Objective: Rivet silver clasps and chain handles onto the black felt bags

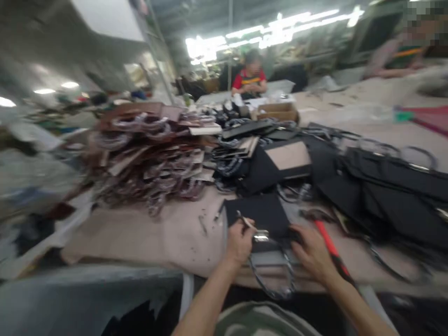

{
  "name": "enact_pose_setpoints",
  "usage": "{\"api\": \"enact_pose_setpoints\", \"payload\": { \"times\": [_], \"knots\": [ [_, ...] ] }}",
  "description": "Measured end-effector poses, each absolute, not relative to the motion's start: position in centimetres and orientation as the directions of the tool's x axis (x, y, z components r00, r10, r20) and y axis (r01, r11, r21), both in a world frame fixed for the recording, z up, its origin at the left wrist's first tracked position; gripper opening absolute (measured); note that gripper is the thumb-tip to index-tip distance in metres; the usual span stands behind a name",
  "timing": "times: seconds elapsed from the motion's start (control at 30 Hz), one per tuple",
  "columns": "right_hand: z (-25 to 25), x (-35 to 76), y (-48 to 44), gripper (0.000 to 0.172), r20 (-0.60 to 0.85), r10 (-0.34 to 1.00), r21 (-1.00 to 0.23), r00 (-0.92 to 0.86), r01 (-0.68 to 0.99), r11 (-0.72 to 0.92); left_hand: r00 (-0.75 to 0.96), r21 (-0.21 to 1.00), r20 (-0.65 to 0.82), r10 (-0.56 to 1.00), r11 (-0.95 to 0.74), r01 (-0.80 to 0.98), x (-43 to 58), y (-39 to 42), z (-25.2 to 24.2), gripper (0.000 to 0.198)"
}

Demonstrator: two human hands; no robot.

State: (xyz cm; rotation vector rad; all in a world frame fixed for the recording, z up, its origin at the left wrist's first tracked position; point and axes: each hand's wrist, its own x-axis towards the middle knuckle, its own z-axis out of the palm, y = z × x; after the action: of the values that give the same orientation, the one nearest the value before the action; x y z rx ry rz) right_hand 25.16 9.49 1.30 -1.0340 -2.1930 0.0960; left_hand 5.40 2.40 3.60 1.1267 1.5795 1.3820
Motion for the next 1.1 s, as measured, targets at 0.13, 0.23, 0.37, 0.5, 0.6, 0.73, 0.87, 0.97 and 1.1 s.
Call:
{"api": "enact_pose_setpoints", "payload": {
  "times": [0.13, 0.23, 0.37, 0.5, 0.6, 0.73, 0.87, 0.97, 1.1],
  "knots": [
    [-0.5, 29.9, 5.8, 0.031, 0.426, 0.834, -0.480, -0.350, 0.694, 0.537, -0.288, 0.982, 0.048, 0.956, 0.007, 0.187, 5.5, 3.0, 1.7, 0.022],
    [-0.4, 29.1, 6.0, 0.030, 0.395, 0.861, -0.538, -0.321, 0.679, 0.500, -0.300, 0.986, 0.038, 0.953, 0.012, 0.164, 5.4, 2.6, 1.2, 0.024],
    [0.2, 28.6, 6.0, 0.024, 0.396, 0.862, -0.564, -0.315, 0.658, 0.499, -0.315, 0.993, 0.017, 0.949, 0.020, 0.115, 5.8, 2.7, 1.2, 0.028],
    [0.3, 29.0, 5.6, 0.017, 0.409, 0.857, -0.580, -0.313, 0.637, 0.509, -0.290, 0.997, 0.001, 0.957, 0.023, 0.080, 7.3, 3.3, 1.9, 0.029],
    [-0.1, 29.2, 5.5, 0.019, 0.453, 0.838, -0.581, -0.305, 0.611, 0.537, -0.250, 0.990, 0.040, 0.967, -0.005, 0.140, 8.5, 3.7, 2.3, 0.023],
    [-0.7, 29.4, 5.3, 0.025, 0.461, 0.830, -0.581, -0.314, 0.600, 0.550, -0.183, 0.978, 0.100, 0.978, -0.063, 0.199, 9.5, 4.3, 2.1, 0.016],
    [-0.7, 29.5, 5.1, 0.029, 0.458, 0.823, -0.562, -0.336, 0.607, 0.561, -0.173, 0.980, 0.120, 0.978, -0.088, 0.179, 10.1, 4.8, 1.7, 0.011],
    [-0.5, 29.5, 5.1, 0.030, 0.454, 0.821, -0.560, -0.346, 0.606, 0.565, -0.164, 0.978, 0.137, 0.977, -0.107, 0.180, 10.3, 4.9, 1.6, 0.008],
    [-0.4, 29.6, 5.1, 0.030, 0.445, 0.825, -0.571, -0.348, 0.599, 0.561, -0.110, 0.952, 0.203, 0.973, -0.170, 0.256, 10.4, 4.9, 1.6, 0.007]
  ]
}}
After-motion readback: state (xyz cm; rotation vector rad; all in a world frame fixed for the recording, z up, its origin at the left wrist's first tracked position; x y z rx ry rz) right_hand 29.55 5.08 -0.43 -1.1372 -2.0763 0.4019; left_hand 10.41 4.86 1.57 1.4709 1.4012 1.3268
